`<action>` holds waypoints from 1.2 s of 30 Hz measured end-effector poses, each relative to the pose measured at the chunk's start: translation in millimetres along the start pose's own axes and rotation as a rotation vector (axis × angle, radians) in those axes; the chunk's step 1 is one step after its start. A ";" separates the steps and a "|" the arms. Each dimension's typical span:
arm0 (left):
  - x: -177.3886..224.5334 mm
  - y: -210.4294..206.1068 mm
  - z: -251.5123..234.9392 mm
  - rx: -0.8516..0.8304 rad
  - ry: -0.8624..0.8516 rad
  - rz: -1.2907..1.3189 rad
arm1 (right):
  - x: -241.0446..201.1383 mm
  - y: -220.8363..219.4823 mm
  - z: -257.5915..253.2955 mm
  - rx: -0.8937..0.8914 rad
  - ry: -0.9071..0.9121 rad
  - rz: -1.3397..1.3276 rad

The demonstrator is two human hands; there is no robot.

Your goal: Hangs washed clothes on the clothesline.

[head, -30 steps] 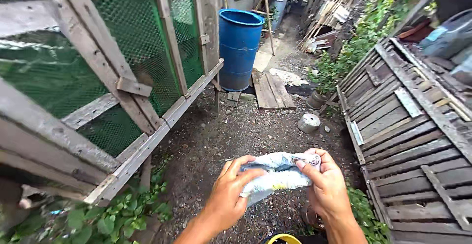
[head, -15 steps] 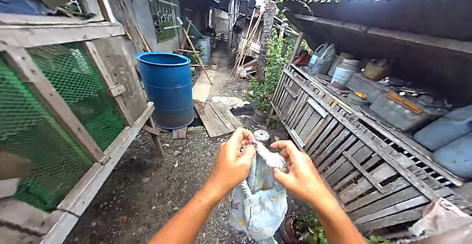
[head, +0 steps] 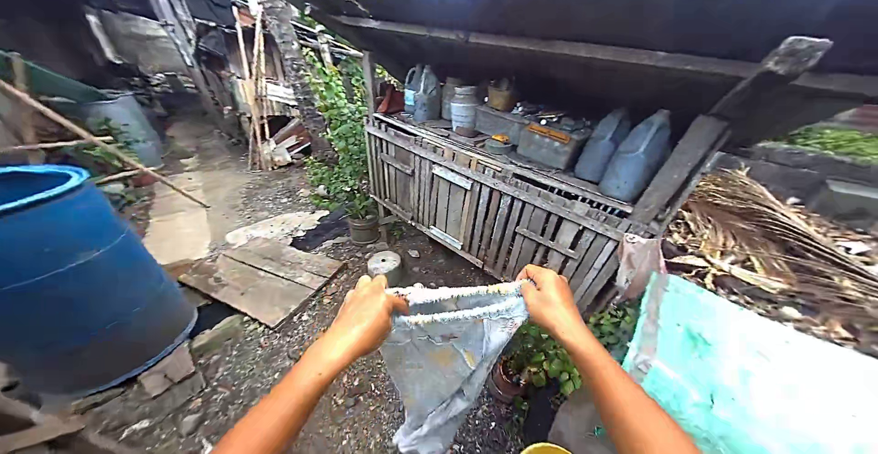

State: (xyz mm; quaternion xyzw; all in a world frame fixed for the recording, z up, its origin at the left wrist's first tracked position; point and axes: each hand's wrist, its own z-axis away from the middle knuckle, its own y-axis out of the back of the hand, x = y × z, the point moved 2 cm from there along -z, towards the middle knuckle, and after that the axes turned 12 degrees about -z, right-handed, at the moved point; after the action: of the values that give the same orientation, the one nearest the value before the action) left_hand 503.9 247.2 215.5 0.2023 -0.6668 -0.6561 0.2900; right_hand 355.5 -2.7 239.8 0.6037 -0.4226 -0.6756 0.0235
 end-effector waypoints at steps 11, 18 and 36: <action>-28.4 -7.6 -13.6 -0.126 -1.003 0.685 | 29.6 -7.9 59.9 -0.170 -0.152 0.123; 28.6 0.7 -12.4 0.195 -0.691 -0.026 | 43.0 48.8 144.7 0.422 -0.588 0.029; 243.5 5.4 57.8 1.332 -0.743 0.587 | -27.9 100.4 269.0 1.249 0.769 0.832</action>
State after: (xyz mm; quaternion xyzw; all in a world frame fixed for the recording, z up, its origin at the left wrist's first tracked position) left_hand 284.1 132.9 252.1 -0.0815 -0.9953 -0.0439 0.0289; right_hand 90.2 94.0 299.0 0.4891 -0.8690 -0.0014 0.0748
